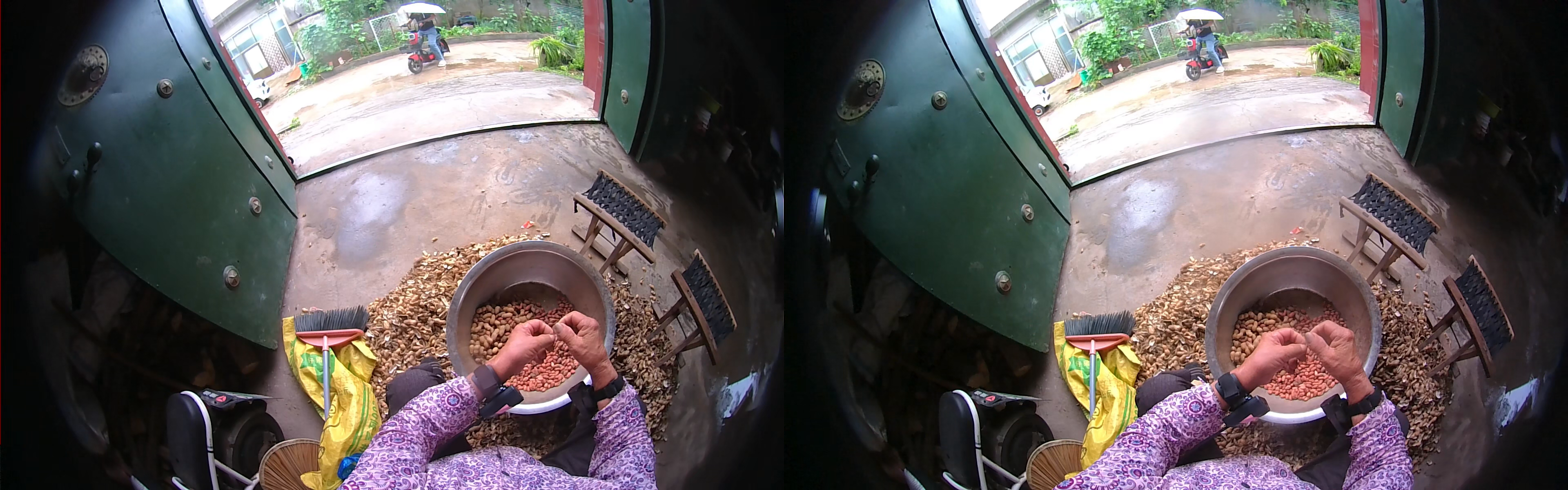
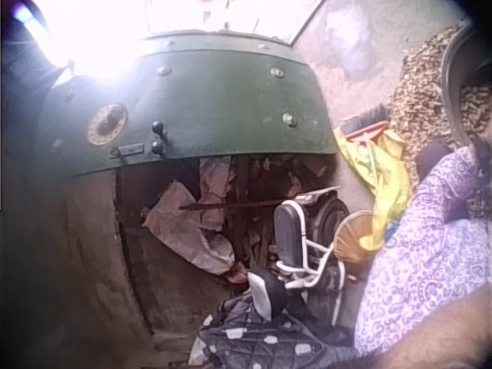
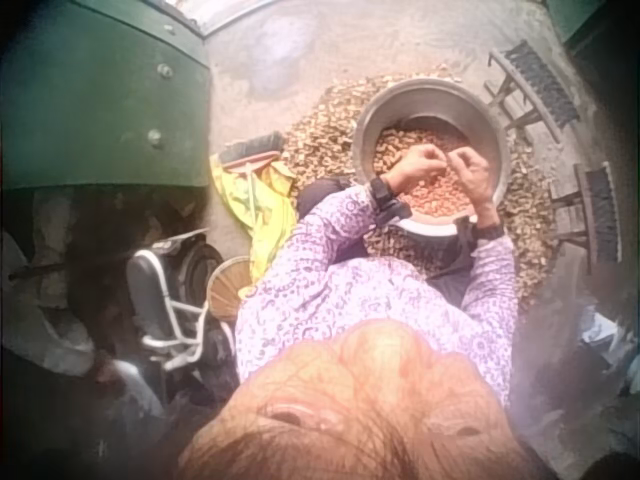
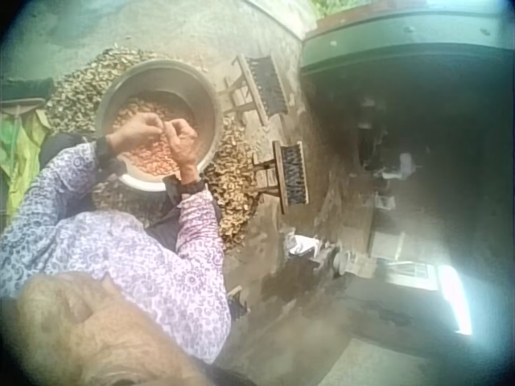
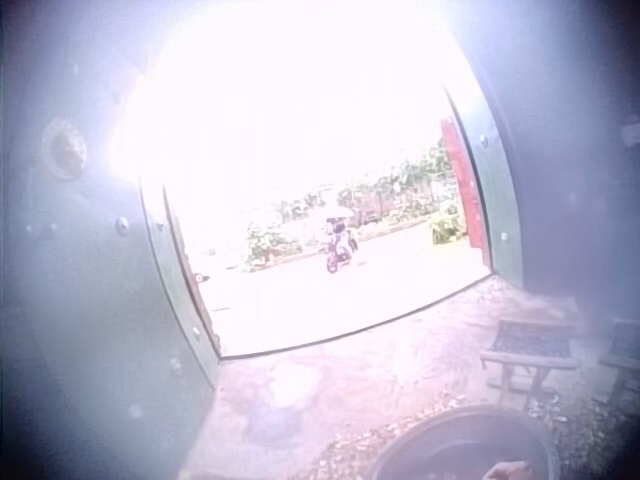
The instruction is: The person sits on the floor and shells peanuts by hand, placing the shelled nuts into a metal bowl and discarding the shells onto the floor. The person repeatedly picks up peanuts, removes the shells, and drops the kernels into the bowl.
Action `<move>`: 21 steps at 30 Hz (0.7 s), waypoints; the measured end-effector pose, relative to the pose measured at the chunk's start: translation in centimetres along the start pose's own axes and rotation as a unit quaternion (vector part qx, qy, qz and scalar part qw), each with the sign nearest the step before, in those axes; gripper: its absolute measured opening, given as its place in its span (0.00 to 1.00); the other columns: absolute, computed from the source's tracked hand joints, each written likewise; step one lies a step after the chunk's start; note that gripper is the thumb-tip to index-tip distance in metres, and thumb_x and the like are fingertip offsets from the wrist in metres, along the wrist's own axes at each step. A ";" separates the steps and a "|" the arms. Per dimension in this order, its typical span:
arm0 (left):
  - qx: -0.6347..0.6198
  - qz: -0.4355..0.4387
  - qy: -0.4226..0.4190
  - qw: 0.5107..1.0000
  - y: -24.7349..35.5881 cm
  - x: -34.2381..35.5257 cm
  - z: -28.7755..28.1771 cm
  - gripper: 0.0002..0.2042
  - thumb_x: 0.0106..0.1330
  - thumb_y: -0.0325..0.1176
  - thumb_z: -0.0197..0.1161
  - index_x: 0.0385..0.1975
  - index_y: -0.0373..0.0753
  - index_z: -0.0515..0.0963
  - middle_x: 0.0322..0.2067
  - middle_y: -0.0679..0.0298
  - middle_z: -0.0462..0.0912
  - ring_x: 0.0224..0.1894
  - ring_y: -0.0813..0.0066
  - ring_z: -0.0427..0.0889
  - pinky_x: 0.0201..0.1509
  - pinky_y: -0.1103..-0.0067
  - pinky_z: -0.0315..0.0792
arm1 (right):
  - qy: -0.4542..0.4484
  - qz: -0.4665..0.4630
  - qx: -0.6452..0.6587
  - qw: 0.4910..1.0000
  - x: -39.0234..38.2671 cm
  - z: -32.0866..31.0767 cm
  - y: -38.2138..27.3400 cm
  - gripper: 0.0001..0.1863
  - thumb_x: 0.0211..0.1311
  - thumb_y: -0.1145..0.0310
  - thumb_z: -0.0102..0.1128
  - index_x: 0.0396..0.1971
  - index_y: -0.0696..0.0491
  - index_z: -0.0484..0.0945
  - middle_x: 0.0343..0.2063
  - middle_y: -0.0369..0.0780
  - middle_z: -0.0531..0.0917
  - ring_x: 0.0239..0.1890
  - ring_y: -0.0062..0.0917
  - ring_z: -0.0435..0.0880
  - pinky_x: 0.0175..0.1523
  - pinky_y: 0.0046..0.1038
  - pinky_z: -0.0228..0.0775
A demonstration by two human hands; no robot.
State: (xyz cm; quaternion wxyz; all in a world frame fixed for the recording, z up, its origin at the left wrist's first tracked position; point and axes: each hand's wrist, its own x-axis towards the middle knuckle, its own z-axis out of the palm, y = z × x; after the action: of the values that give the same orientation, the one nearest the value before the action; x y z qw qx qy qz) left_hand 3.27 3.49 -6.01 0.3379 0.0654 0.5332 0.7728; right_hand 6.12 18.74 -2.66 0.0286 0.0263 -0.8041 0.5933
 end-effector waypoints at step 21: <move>0.039 -0.019 -0.034 0.999 0.2 -0.3 0.4 0.04 0.53 0.29 0.57 0.24 0.37 0.69 0.19 0.70 0.72 0.18 0.84 0.71 0.20 0.88 0.66 | -0.001 -0.008 -0.022 1.000 -0.1 -0.1 0.0 0.08 0.50 0.69 0.57 0.20 0.58 0.74 0.16 0.34 0.76 0.21 0.14 0.72 0.27 0.19 0.64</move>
State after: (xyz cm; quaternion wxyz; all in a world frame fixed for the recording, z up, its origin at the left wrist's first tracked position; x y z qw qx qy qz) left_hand 3.57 3.56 -5.57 0.3674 0.0946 0.5522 0.7424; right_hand 6.27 18.79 -2.62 0.0332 0.0329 -0.8165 0.5754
